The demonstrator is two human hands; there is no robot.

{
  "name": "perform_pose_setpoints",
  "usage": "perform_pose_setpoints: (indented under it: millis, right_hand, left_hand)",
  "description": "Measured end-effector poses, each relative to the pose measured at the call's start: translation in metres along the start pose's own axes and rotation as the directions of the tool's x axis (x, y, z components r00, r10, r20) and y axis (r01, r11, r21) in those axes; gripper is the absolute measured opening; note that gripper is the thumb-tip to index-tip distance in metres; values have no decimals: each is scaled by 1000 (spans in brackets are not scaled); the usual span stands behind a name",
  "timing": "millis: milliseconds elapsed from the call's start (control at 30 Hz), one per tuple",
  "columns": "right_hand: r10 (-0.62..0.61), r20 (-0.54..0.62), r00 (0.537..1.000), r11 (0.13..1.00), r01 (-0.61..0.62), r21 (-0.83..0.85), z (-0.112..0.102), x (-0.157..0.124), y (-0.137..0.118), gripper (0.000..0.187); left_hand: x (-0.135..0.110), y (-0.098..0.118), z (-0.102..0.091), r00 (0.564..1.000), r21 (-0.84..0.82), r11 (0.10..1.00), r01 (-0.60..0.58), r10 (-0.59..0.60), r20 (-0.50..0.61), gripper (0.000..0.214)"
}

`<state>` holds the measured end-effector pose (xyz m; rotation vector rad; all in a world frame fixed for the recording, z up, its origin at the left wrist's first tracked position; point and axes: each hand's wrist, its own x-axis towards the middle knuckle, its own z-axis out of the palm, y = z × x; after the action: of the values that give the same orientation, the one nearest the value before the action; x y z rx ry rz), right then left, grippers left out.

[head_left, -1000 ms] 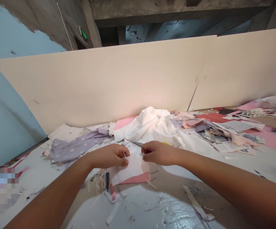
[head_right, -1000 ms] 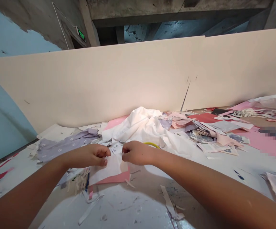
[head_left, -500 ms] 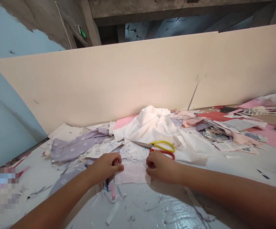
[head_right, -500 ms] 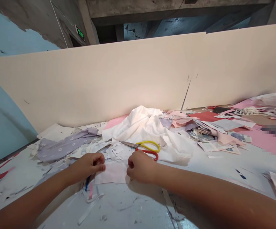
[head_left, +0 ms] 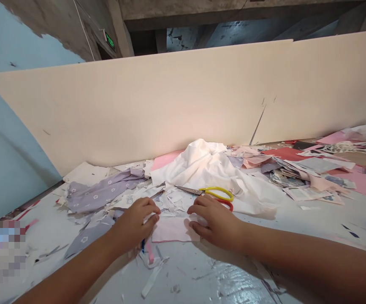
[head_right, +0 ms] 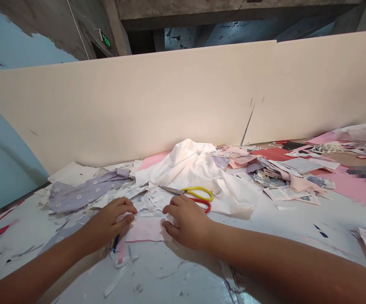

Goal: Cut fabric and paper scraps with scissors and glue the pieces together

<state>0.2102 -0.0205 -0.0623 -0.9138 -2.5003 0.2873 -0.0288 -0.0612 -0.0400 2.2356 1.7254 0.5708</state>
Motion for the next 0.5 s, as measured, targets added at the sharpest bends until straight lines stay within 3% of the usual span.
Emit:
perform_pose_setpoints:
  millis: [133,500]
  right_hand:
    - [-75,74,994,997,76,-10,9,2,0,21]
    - [-55,104,993,998,53,19,10,-2,-3,30]
  left_hand:
    - [-9,7,11,996,0,996,-85,85,41,25]
    - [-17,-1,15,995,2,995,-95,95,17,23]
